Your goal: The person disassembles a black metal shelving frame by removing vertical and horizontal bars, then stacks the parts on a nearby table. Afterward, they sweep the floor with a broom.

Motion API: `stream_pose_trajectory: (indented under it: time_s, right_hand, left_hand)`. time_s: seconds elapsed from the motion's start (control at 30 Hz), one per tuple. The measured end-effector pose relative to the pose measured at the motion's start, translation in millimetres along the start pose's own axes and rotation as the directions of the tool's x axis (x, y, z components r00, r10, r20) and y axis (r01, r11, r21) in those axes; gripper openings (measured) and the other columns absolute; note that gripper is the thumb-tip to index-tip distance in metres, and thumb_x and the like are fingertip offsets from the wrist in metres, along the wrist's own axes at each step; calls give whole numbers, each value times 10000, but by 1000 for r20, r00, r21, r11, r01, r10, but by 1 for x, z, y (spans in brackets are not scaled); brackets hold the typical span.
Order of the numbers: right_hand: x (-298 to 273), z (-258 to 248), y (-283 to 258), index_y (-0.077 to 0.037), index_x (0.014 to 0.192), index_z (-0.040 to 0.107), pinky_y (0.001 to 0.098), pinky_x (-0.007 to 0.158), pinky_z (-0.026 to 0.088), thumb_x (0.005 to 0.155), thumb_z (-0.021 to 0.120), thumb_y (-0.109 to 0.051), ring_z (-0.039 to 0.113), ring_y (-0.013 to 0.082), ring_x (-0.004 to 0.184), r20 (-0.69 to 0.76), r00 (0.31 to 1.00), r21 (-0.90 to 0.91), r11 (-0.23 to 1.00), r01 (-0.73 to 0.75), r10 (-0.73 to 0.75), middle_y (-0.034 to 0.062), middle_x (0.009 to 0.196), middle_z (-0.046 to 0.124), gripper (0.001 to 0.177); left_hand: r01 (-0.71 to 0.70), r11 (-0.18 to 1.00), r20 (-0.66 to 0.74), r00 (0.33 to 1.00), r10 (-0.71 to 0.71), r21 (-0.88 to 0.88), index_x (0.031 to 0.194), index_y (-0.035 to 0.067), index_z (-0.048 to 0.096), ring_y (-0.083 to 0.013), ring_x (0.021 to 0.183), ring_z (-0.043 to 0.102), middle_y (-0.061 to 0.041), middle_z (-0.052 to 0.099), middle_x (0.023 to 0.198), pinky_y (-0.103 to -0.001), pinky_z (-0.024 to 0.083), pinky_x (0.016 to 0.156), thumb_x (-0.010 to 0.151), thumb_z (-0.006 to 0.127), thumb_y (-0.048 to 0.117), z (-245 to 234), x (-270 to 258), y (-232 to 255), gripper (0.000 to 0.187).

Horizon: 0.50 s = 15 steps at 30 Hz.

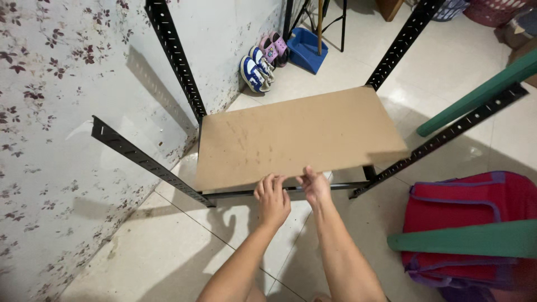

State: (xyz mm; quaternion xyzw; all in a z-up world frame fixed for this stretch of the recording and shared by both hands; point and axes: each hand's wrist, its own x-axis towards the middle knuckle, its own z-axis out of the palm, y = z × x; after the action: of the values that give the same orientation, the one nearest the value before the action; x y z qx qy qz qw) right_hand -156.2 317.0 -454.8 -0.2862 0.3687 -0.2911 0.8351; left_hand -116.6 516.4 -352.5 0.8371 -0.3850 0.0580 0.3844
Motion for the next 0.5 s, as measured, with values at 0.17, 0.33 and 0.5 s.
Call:
stream_pose_trajectory:
  time_s: [0.17, 0.33, 0.5]
  right_hand:
    - [-30, 45, -29, -57, 1024, 607, 343, 692, 613, 993, 649, -138, 702, 196, 798, -75, 995, 14, 998, 67, -66, 38, 892, 689, 97]
    - [-50, 63, -47, -46, 1023, 605, 322, 658, 598, 1001, 640, -125, 693, 196, 759, -94, 982, -33, 986, 163, -165, 54, 882, 689, 90]
    - [-69, 80, -56, -66, 1036, 632, 328, 560, 529, 984, 667, -103, 605, 178, 678, -68, 963, -28, 966, 258, -259, 52, 858, 656, 73]
  left_hand:
    - [22, 998, -109, 994, -28, -56, 1335, 117, 546, -397, 1409, 386, -167, 458, 1452, -592, 282, 1129, 844, 667, 135, 1, 28, 13, 506]
    - [-25, 995, -193, 981, 6, -93, 1378, 65, 486, -429, 1511, 283, -197, 396, 1537, -602, 220, 1199, 827, 648, 105, -1, 52, 21, 576]
    - [98, 995, -77, 992, -98, -3, 1405, 86, 464, -422, 1515, 214, -184, 331, 1561, -667, 145, 1198, 766, 694, 124, -9, 61, 50, 680]
